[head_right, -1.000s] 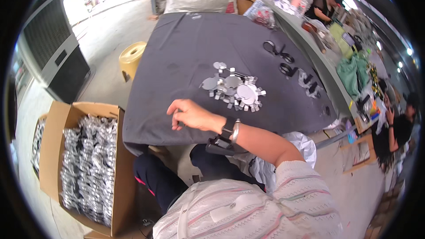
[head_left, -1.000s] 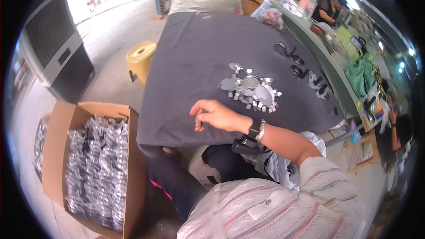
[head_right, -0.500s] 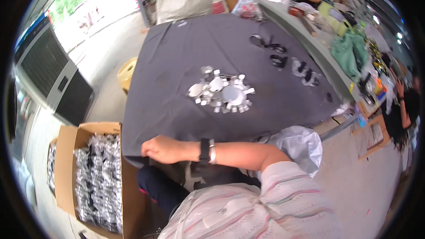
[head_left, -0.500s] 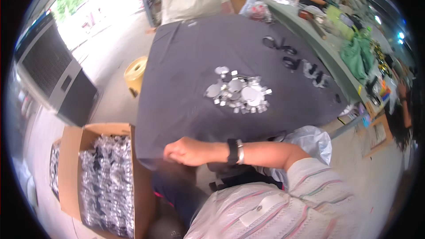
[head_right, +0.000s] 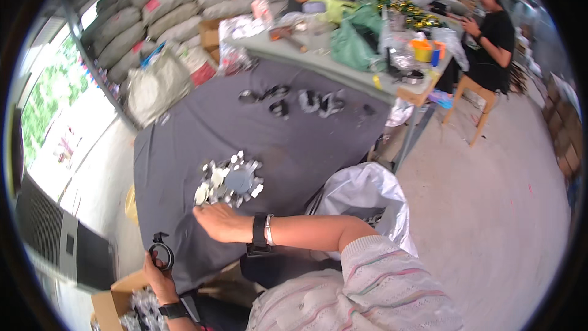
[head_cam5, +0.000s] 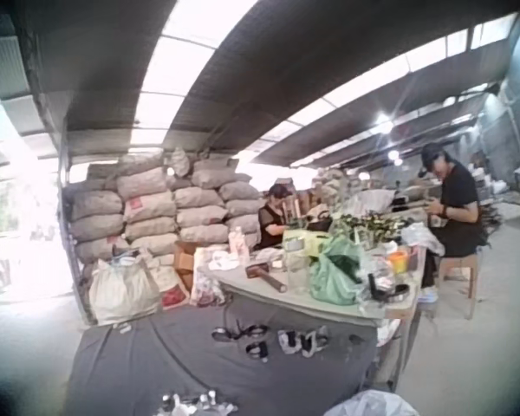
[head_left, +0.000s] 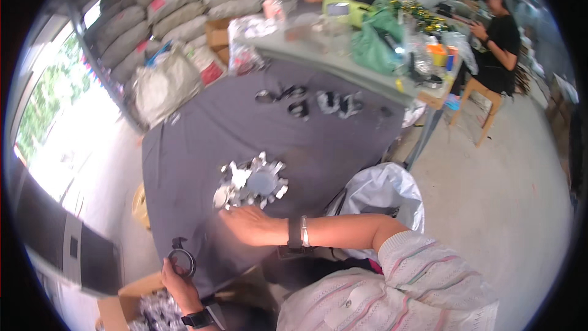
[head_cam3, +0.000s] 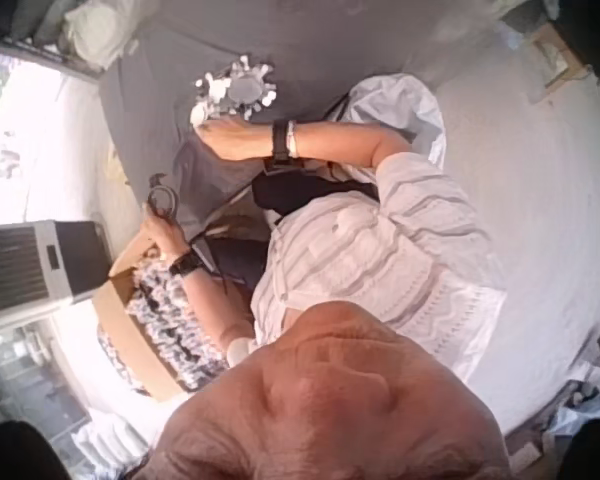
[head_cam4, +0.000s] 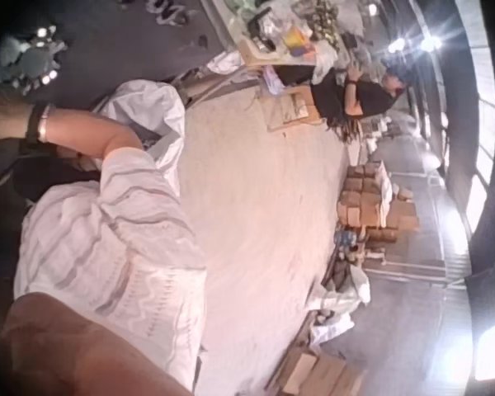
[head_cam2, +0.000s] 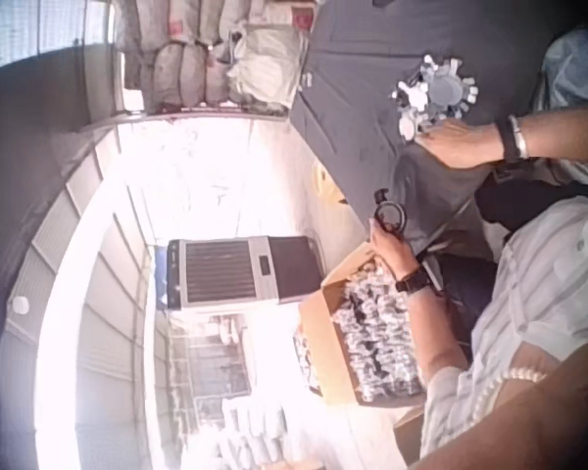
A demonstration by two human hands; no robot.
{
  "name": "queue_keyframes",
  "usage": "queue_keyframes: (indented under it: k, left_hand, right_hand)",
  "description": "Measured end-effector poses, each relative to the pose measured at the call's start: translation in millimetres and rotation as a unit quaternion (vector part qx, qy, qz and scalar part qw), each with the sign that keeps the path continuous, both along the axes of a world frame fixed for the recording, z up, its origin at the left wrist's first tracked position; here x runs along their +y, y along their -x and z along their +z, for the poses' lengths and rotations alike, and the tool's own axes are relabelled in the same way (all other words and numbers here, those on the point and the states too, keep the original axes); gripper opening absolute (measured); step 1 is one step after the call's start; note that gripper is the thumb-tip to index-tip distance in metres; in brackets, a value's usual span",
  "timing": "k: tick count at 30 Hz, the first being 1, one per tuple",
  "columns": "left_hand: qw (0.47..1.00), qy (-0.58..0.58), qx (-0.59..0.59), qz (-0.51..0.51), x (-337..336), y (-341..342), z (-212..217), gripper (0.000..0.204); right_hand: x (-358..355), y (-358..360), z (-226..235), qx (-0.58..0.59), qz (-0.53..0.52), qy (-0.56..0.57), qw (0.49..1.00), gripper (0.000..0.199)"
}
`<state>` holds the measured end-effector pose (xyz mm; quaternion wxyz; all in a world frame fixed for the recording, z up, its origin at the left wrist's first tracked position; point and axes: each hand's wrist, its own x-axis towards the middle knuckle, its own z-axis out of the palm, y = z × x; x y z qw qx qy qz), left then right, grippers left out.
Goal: The person retrieves metal plates from a bag and places them on a table. They then take a metal ring from a box and attach a metal plate and a clip to it by hand before placing the assembly back on the table.
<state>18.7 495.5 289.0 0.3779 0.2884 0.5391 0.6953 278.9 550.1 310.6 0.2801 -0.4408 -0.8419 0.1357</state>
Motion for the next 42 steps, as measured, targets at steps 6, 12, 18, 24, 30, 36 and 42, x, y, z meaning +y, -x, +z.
queue_keyframes:
  k: [6, 12, 18, 24, 30, 36, 42]
  left_hand:
    - [0.965, -0.056, 0.249, 0.056, 49, -13, -68, 0.029]
    - [0.945, -0.073, 0.311, 0.076, 58, -14, -77, 0.025]
    - [0.944, -0.075, 0.305, 0.099, 58, -22, -76, 0.027]
    - [0.952, -0.084, 0.282, 0.078, 58, -9, -84, 0.025]
    - [0.947, -0.093, 0.297, 0.078, 56, -9, -85, 0.025]
    - [0.932, -0.083, 0.340, 0.095, 55, -27, -71, 0.023]
    - [0.937, -0.044, 0.331, 0.105, 51, -9, -79, 0.024]
  right_hand:
    - [49, -91, -16, -0.072, -0.226, 0.031, 0.971, 0.025]
    - [69, -130, -26, -0.078, -0.256, -0.006, 0.964, 0.022]
    - [6, -180, 47, 0.080, -0.195, -0.246, 0.946, 0.014]
    - [-41, -328, 177, 0.116, -0.462, -0.438, 0.762, 0.016]
    - [-5, -428, 238, -0.068, -0.674, -0.067, 0.733, 0.049]
    - [56, -576, 193, -0.263, -0.609, -0.027, 0.748, 0.035]
    - [44, -551, 217, -0.527, -0.451, -0.216, 0.687, 0.015]
